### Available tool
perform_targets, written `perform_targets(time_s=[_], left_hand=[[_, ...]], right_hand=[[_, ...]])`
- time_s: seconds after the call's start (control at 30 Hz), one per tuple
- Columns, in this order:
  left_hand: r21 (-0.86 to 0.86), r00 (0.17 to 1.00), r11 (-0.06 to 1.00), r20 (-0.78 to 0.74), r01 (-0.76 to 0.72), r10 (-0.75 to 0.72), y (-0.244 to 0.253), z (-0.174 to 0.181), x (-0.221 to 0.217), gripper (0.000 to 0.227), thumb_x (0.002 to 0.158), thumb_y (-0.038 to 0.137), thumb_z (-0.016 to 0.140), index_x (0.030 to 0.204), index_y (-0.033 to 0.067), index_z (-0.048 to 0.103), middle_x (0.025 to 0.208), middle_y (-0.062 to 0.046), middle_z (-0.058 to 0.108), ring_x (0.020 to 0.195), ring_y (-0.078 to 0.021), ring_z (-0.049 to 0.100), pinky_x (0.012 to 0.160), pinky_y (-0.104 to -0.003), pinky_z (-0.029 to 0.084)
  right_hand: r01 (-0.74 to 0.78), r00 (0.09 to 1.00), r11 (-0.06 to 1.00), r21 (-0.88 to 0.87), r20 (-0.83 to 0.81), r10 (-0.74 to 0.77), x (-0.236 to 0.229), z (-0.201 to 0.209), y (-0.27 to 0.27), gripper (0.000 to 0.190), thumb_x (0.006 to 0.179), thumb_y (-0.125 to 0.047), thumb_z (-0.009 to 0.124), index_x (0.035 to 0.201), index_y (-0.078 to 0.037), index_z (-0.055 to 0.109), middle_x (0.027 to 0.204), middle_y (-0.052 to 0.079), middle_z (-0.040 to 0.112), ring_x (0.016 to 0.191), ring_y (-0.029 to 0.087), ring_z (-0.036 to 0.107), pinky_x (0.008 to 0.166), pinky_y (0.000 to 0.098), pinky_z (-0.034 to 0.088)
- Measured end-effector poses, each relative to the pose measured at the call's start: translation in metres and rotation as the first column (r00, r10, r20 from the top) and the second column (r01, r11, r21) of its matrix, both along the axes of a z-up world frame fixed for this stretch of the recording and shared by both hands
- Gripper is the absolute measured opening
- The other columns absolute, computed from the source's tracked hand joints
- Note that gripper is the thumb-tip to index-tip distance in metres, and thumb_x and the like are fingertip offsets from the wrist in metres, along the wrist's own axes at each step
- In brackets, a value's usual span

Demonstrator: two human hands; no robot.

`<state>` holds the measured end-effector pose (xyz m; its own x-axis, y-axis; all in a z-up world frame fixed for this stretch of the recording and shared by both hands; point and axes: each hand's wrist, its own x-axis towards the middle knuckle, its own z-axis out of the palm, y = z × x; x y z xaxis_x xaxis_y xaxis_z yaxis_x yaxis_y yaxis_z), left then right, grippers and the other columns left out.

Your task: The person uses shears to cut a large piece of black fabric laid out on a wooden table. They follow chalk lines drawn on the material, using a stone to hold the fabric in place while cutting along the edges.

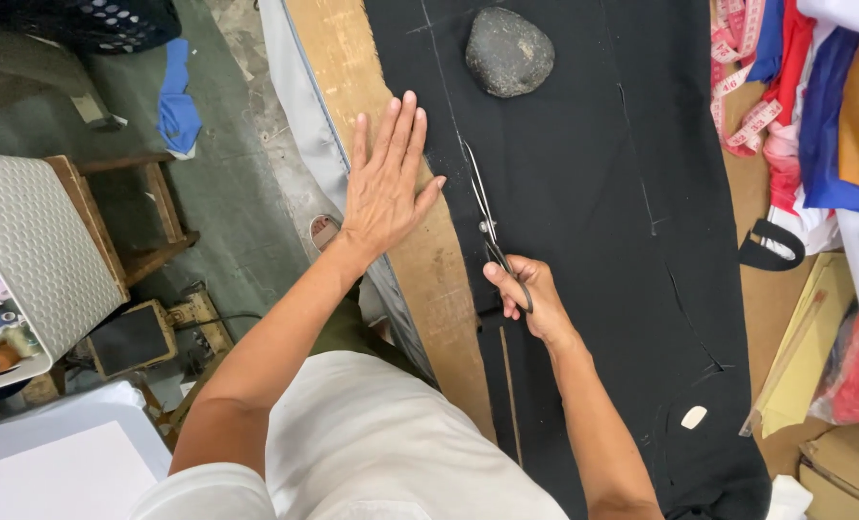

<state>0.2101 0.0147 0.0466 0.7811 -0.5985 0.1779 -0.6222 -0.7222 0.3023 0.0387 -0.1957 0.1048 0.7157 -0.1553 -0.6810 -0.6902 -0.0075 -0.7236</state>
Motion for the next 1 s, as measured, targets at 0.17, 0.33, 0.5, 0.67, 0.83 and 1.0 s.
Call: perform_targets(time_s=[0.17, 0.33, 0.5, 0.67, 0.83, 1.0], left_hand=[[0.013, 1.000, 1.000, -0.005, 0.002, -0.001, 0.000, 0.001, 0.001, 0.075, 0.123, 0.055, 0.040, 0.172, 0.0002, 0.025, 0.180, -0.019, 0.026, 0.168, -0.0334, 0.022, 0.137, -0.060, 0.014], [0.008, 1.000, 1.000, -0.012, 0.017, -0.017, 0.000, 0.003, 0.003, 0.074, 0.124, 0.052, 0.044, 0.172, -0.0016, 0.027, 0.179, -0.020, 0.026, 0.167, -0.0348, 0.022, 0.136, -0.061, 0.012], [0.040, 1.000, 0.999, -0.010, 0.012, -0.012, 0.000, 0.005, 0.004, 0.075, 0.124, 0.052, 0.048, 0.172, -0.0013, 0.026, 0.179, -0.020, 0.027, 0.167, -0.0351, 0.023, 0.136, -0.061, 0.015], [-0.020, 0.979, 1.000, -0.204, -0.005, 0.001, -0.004, -0.010, 0.000, 0.083, 0.116, 0.054, 0.050, 0.177, 0.0059, 0.019, 0.184, -0.016, 0.003, 0.170, -0.0311, 0.002, 0.134, -0.060, -0.012], [-0.047, 0.979, 0.999, -0.205, -0.013, 0.003, -0.005, -0.014, 0.001, 0.083, 0.115, 0.054, 0.052, 0.177, 0.0085, 0.020, 0.185, -0.014, 0.004, 0.170, -0.0311, 0.002, 0.134, -0.059, -0.012], [-0.091, 0.983, 0.996, -0.181, 0.002, -0.019, -0.004, -0.016, 0.002, 0.075, 0.115, 0.052, 0.051, 0.177, 0.0174, 0.027, 0.185, -0.010, 0.008, 0.169, -0.0329, 0.003, 0.133, -0.062, -0.010]], right_hand=[[0.010, 1.000, 1.000, 0.019, -0.003, -0.010, -0.002, -0.008, -0.001, 0.053, 0.095, -0.040, 0.079, 0.061, -0.019, 0.043, 0.046, -0.004, 0.043, 0.040, 0.006, 0.043, 0.038, 0.0207, 0.033], [0.023, 1.000, 0.999, 0.024, 0.017, -0.023, -0.004, -0.012, -0.002, 0.054, 0.095, -0.041, 0.079, 0.060, -0.019, 0.043, 0.045, -0.004, 0.042, 0.039, 0.006, 0.044, 0.038, 0.0200, 0.033], [-0.001, 0.999, 1.000, -0.011, -0.048, 0.001, -0.003, -0.016, -0.004, 0.055, 0.092, -0.027, 0.085, 0.060, -0.018, 0.042, 0.047, -0.003, 0.043, 0.035, 0.008, 0.044, 0.035, 0.0215, 0.033], [0.095, 0.989, 0.995, 0.029, 0.115, -0.097, -0.022, -0.050, -0.009, 0.047, 0.093, -0.020, 0.087, 0.060, -0.005, 0.057, 0.037, 0.010, 0.049, 0.030, 0.014, 0.054, 0.028, 0.0205, 0.041], [0.143, 0.981, 0.982, 0.122, 0.114, -0.157, -0.005, -0.041, -0.006, 0.050, 0.099, -0.031, 0.081, 0.061, -0.006, 0.059, 0.039, 0.009, 0.048, 0.031, 0.016, 0.056, 0.029, 0.0225, 0.044], [0.141, 0.980, 0.986, 0.088, 0.131, -0.152, 0.009, -0.041, -0.002, 0.049, 0.098, -0.029, 0.083, 0.062, -0.006, 0.059, 0.040, 0.008, 0.048, 0.031, 0.015, 0.056, 0.030, 0.0220, 0.044]])
